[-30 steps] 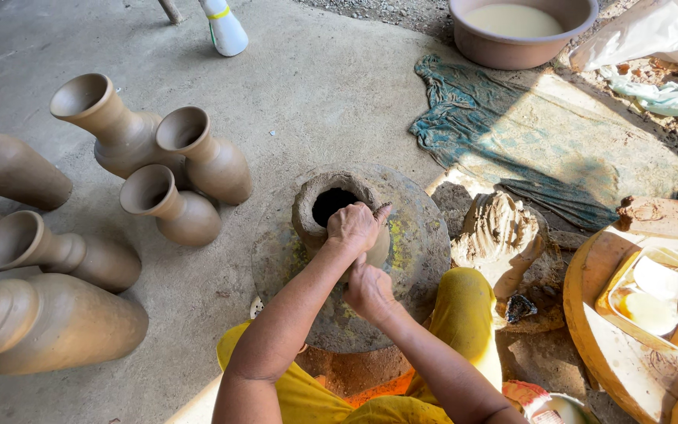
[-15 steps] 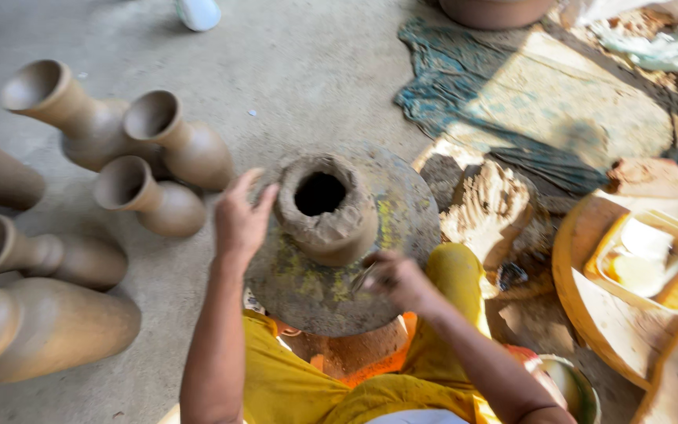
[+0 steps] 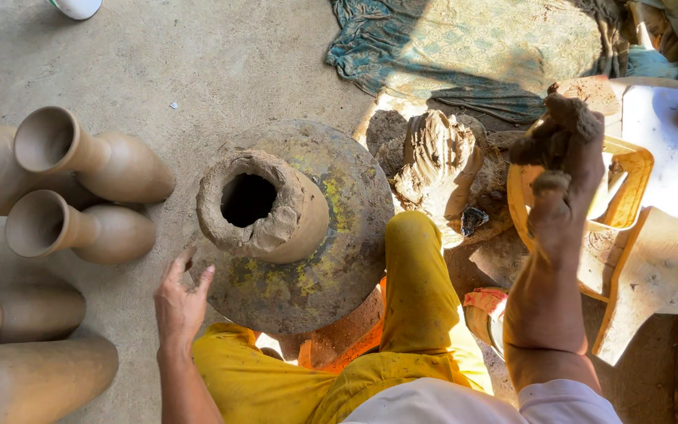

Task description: The person adds a large coil of clay to a rotating base on a manual wheel and shapes the walls by hand to form a vase. They use a wet sponge and a wooden scraper to smooth the surface and refine the rim of the vessel.

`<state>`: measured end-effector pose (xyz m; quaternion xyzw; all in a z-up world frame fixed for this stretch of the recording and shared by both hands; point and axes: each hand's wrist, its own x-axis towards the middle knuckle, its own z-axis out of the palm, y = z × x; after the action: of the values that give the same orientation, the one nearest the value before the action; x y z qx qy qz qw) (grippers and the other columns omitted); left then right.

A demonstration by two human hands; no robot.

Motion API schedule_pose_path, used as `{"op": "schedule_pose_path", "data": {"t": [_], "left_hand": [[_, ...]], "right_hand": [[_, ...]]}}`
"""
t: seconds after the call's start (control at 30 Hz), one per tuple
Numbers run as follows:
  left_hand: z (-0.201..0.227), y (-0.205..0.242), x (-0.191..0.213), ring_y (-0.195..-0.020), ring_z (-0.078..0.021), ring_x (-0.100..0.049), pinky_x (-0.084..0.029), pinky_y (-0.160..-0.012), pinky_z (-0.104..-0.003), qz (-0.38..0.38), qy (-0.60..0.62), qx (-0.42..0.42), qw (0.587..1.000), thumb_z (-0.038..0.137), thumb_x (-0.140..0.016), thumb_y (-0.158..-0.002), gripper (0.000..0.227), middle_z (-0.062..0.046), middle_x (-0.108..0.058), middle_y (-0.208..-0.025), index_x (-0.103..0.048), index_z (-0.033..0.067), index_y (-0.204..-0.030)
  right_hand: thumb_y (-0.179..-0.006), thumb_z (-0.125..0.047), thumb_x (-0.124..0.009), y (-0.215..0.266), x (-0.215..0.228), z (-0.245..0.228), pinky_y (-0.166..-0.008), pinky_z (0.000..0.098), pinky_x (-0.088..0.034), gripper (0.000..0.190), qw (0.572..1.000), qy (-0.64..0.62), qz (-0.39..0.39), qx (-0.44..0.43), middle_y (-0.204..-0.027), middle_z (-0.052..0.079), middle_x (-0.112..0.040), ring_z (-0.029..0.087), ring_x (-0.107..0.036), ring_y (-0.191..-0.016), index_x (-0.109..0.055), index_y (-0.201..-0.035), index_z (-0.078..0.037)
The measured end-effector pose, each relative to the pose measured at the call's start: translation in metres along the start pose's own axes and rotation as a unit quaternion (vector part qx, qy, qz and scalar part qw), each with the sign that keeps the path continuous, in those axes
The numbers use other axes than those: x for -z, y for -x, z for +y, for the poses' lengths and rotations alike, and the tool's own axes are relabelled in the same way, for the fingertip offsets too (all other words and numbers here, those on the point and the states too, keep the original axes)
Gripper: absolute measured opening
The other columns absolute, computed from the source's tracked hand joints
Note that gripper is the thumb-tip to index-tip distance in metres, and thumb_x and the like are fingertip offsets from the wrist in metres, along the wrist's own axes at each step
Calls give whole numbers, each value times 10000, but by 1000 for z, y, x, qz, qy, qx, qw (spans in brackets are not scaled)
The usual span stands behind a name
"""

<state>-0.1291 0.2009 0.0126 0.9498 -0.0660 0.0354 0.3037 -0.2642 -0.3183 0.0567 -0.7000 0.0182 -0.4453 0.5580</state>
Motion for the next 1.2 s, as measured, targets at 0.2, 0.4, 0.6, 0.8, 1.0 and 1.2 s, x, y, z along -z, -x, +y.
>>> {"op": "schedule_pose_path", "data": {"t": [0.2, 0.4, 0.6, 0.8, 1.0, 1.2], "left_hand": [[1, 4, -14, -1508, -392, -412, -377, -1224, -507, -36, 9, 30, 999, 350, -746, -935, 850, -162, -376, -1663, -316, 129, -1635], [14, 14, -52, -1619, -373, -59, -165, -1299, -548, 56, 46, -61, 996, 552, -850, -663, 1374, -179, -10, -1747, -25, 117, -1671], [52, 13, -132, -1558, -453, -38, -127, -1249, -560, 147, 115, -19, 982, 626, -920, -506, 1593, -315, 20, -1672, 75, 31, -1598], [76, 5, -149, -1571, -443, -78, -161, -1275, -558, 184, 192, 8, 964, 442, -1016, -516, 1649, -310, 30, -1690, 154, 8, -1594], [74, 2, -145, -1553, -428, -162, -197, -1272, -536, 164, 159, 31, 973, 433, -1011, -503, 1627, -283, -20, -1679, 122, -23, -1578], [59, -1, -159, -1553, -458, -113, -202, -1253, -574, 174, 145, 5, 974, 663, -876, -561, 1570, -277, 51, -1686, 121, 19, -1589]], "right_hand": [[-1106, -560, -275, 3, 8, 205, -1173, 482, -198, 699, 954, 63, -136, -260, -1605, 134, -385, 237, -227, -1424, -444, -1627, -128], [-991, -287, -731, 14, -25, 223, -1105, 473, -500, 379, 956, 157, -78, -237, -1384, 139, -654, 286, -627, -1286, -661, -1325, -124], [-850, 13, -778, 2, -180, 62, -1063, 419, -518, 377, 903, 47, -393, 167, -1353, 118, -709, 305, -642, -1301, -761, -1209, -103], [-747, -80, -828, 7, -300, -19, -992, 406, -572, 341, 785, 19, -547, 291, -1190, 103, -726, 276, -695, -1103, -777, -1082, -50], [-846, -116, -806, 23, -318, -9, -881, 358, -605, 129, 695, 127, -611, 356, -983, 101, -743, 249, -701, -943, -724, -819, -20], [-962, -50, -705, -11, -283, 27, -918, 297, -573, 143, 703, 53, -598, 382, -984, 99, -758, 223, -718, -969, -731, -823, -72]]}}
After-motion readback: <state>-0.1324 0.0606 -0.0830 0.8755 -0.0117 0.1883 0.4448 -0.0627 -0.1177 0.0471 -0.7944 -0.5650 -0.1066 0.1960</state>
